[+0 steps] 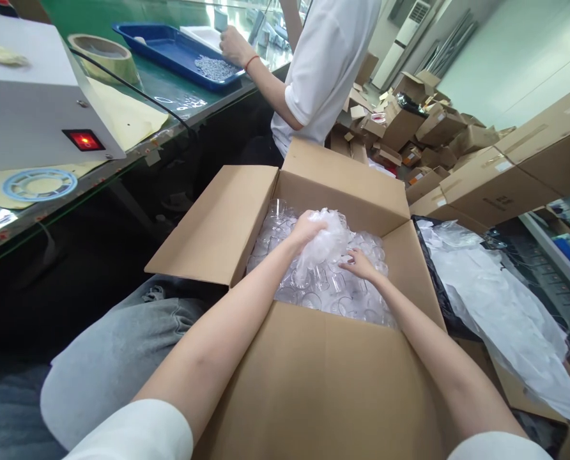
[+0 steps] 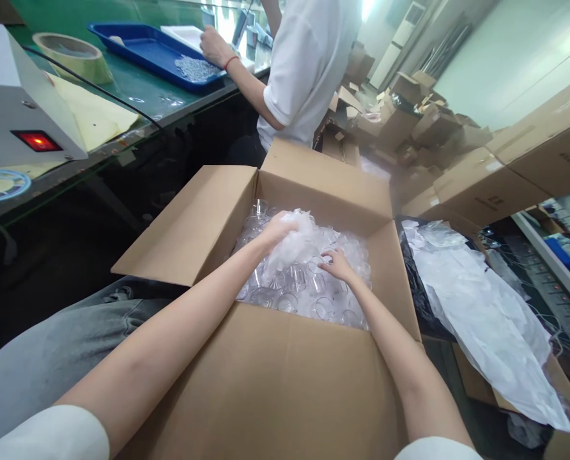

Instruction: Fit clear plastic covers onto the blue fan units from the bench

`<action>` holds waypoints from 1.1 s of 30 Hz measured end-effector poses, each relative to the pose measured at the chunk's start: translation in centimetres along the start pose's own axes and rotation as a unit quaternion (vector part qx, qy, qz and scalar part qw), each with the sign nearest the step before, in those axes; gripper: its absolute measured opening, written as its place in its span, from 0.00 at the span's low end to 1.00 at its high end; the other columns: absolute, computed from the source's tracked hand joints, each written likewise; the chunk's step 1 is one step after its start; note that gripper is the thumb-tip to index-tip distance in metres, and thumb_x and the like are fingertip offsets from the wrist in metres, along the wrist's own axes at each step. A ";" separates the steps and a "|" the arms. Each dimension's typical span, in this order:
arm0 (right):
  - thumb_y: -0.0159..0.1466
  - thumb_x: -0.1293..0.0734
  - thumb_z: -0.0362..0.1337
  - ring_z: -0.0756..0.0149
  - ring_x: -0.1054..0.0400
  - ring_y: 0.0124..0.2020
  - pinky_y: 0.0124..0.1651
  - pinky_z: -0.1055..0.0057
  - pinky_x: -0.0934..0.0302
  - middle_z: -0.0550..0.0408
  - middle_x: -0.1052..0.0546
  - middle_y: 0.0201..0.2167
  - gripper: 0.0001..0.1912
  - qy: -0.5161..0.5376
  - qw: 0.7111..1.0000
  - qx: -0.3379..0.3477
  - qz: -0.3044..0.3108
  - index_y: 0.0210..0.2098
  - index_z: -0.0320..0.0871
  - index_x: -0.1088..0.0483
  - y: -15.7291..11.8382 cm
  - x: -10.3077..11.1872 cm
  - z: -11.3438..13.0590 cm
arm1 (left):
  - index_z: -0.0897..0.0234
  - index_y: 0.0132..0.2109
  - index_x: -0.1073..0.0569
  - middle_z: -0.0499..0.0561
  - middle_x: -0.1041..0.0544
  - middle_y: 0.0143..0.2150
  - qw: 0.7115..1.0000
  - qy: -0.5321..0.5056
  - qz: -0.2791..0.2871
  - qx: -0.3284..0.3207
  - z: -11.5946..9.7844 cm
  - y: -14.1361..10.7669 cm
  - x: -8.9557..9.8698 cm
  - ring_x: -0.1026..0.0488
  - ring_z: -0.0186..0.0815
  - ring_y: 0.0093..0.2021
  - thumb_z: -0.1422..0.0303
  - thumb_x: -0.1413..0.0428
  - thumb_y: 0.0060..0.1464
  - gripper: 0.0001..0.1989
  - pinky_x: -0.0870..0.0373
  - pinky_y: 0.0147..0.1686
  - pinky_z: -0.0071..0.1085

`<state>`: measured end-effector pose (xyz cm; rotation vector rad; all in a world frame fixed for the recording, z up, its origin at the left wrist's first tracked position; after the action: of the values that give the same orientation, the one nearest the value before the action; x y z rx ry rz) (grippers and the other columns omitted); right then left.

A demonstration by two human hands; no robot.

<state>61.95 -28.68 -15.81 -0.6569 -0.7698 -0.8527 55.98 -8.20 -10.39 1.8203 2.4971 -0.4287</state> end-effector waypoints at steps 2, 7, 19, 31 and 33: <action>0.66 0.34 0.39 0.63 0.29 0.41 0.44 0.60 0.32 0.50 0.27 0.46 0.13 -0.017 0.999 0.013 0.025 0.47 0.39 0.31 0.7 0.0 0.0 | 0.70 0.41 0.28 0.50 0.25 0.38 1.000 0.000 0.022 -0.007 0.1 0.0 -0.5 0.27 0.32 0.36 0.74 0.43 0.54 0.07 0.29 0.39 0.33; 0.68 0.36 0.41 0.63 0.29 0.41 0.42 0.62 0.31 0.50 0.27 0.45 0.15 -0.115 0.993 -0.001 0.015 0.50 0.39 0.33 2.9 2.8 -1.1 | 0.70 0.40 0.28 0.49 0.25 0.36 0.999 0.000 0.041 -0.007 0.2 0.0 -0.4 0.29 0.30 0.33 0.74 0.43 0.54 0.05 0.30 0.36 0.30; 0.65 0.33 0.37 0.49 0.44 0.61 0.59 0.46 0.44 0.47 0.41 0.63 0.19 -0.443 0.895 -0.001 0.056 0.55 0.42 0.34 2.7 -0.5 -4.8 | 0.67 0.32 0.29 0.47 0.28 0.29 0.997 0.034 0.067 0.015 -0.5 -1.1 -0.7 0.34 0.29 0.28 0.79 0.46 0.43 0.06 0.38 0.28 0.25; 0.67 0.35 0.39 0.58 0.32 0.49 0.50 0.56 0.35 0.47 0.29 0.50 0.14 -0.454 0.887 -0.042 0.069 0.50 0.39 0.32 5.1 0.9 -4.6 | 0.67 0.30 0.31 0.46 0.31 0.26 0.992 0.096 0.084 0.016 -0.3 -1.5 -0.6 0.37 0.28 0.25 0.76 0.46 0.45 0.02 0.40 0.26 0.25; 0.67 0.35 0.40 0.59 0.31 0.47 0.49 0.56 0.34 0.48 0.28 0.49 0.14 -0.434 0.898 -0.029 0.066 0.49 0.39 0.31 5.0 1.2 -4.2 | 0.67 0.31 0.31 0.46 0.30 0.27 0.989 0.115 0.090 0.010 -0.2 -1.3 -0.6 0.36 0.28 0.25 0.75 0.45 0.47 0.01 0.40 0.26 0.25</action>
<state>68.06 -29.83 -18.16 -1.1546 -1.4841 -0.4259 54.95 -9.06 -9.79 2.1939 2.4398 -0.2498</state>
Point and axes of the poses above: each hand's wrist, its own y-axis towards the middle knuckle, its own x-axis out of the back of the hand, z = x × y, the point moved 7 cm from there along y, towards the middle knuckle
